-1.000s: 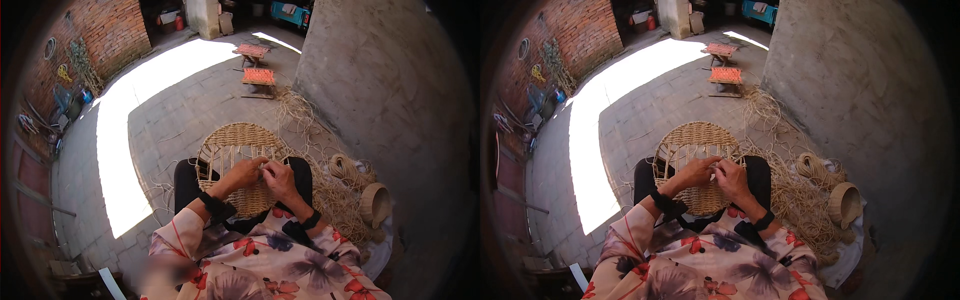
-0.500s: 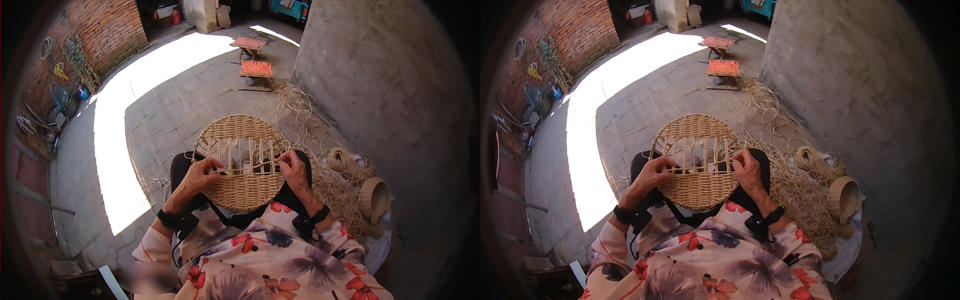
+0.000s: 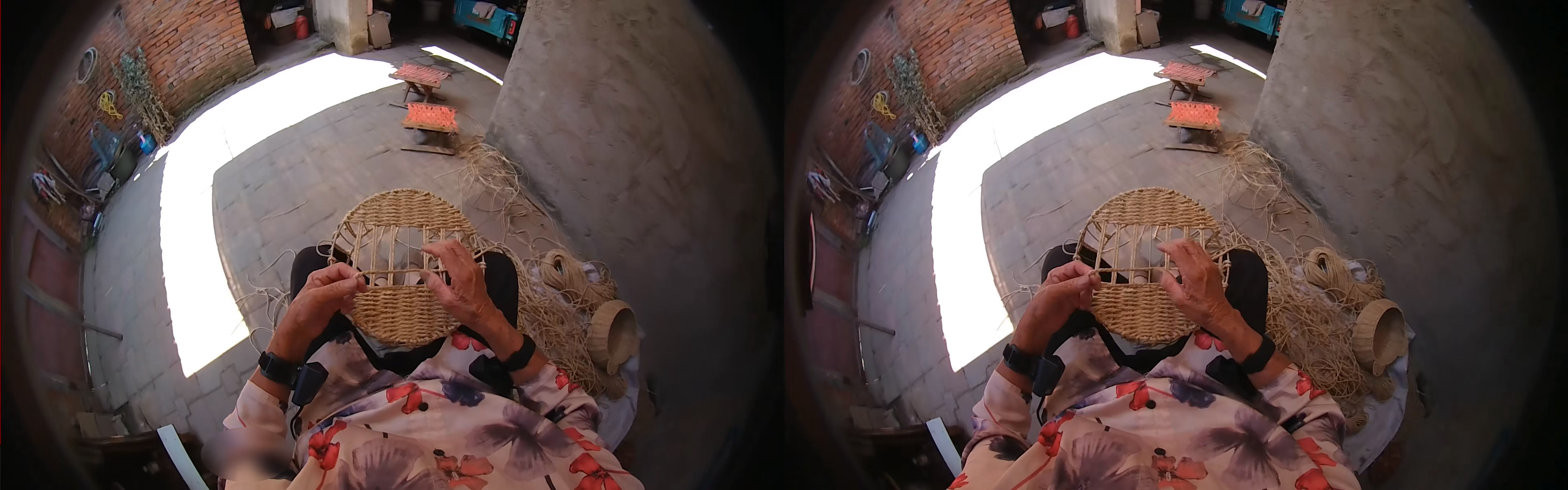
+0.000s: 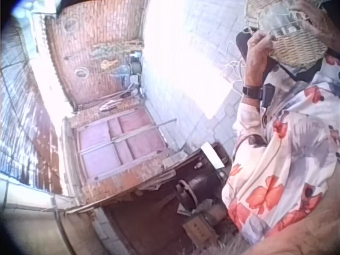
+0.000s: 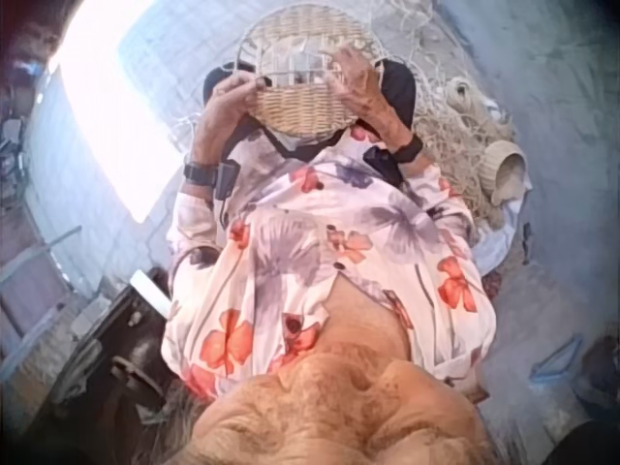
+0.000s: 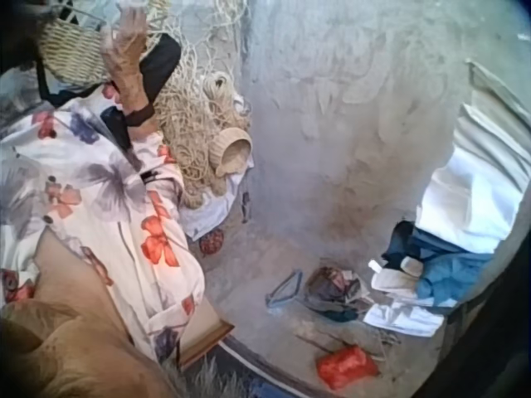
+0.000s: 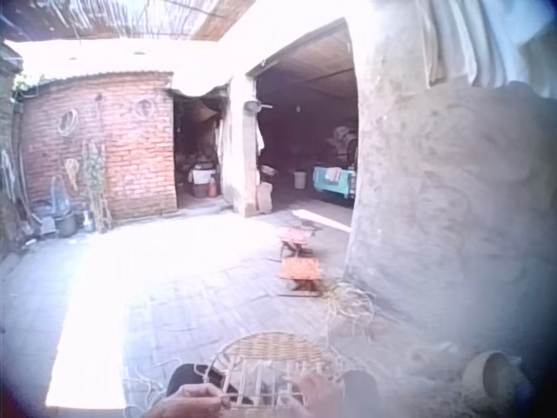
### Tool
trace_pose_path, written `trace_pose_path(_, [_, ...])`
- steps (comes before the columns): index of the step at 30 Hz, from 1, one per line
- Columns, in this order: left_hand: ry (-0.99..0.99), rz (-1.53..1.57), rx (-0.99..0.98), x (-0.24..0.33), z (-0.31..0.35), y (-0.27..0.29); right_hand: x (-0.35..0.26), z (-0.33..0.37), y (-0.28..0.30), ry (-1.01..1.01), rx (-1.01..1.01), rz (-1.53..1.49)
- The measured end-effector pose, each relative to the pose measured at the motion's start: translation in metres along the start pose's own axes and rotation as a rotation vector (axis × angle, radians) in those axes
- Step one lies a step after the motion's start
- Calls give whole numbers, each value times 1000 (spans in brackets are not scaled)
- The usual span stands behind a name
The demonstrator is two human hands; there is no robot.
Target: The recorder is weaving thin wooden or bamboo strips into a circular basket base.
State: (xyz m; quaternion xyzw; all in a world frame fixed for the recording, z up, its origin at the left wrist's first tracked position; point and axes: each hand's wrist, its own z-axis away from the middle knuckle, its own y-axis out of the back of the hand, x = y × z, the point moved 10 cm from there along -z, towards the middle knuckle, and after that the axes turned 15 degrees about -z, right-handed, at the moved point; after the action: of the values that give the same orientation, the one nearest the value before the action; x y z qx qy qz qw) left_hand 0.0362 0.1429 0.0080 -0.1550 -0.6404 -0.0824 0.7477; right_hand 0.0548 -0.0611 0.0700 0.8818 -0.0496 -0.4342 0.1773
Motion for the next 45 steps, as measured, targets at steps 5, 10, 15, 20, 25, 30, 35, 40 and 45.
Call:
trace_pose_path(5, [-54, 35, -21, 11, -14, -11, 5, 3, -61, -184, -200, -455])
trace_pose_path(10, [8, -313, 63, 20, -35, -17, 24, 13, -28, -205, 96, -317])
trace_pose_path(15, [-191, -1066, 155, 30, -58, -23, 48, 15, -25, -344, 73, -68])
trace_pose_path(20, [-145, -1128, -40, -9, -90, -34, 57, 6, -60, -217, -108, 137])
trace_pose_path(25, [-269, -1304, 5, 0, -78, -39, 27, 12, -7, -107, 192, -148])
trace_pose_path(30, [-209, -1209, 109, 28, -57, -28, 98, 62, 42, -431, 368, -356])
trace_pose_path(35, [-112, -1186, 475, 19, -20, 34, 106, 60, 31, -471, 333, -412])
trace_pose_path(40, [168, -83, 528, -43, 9, 99, 102, 56, 29, -429, 252, -278])
trace_pose_path(45, [25, -13, 432, -17, 19, 94, 38, 27, 7, -132, 25, 70])
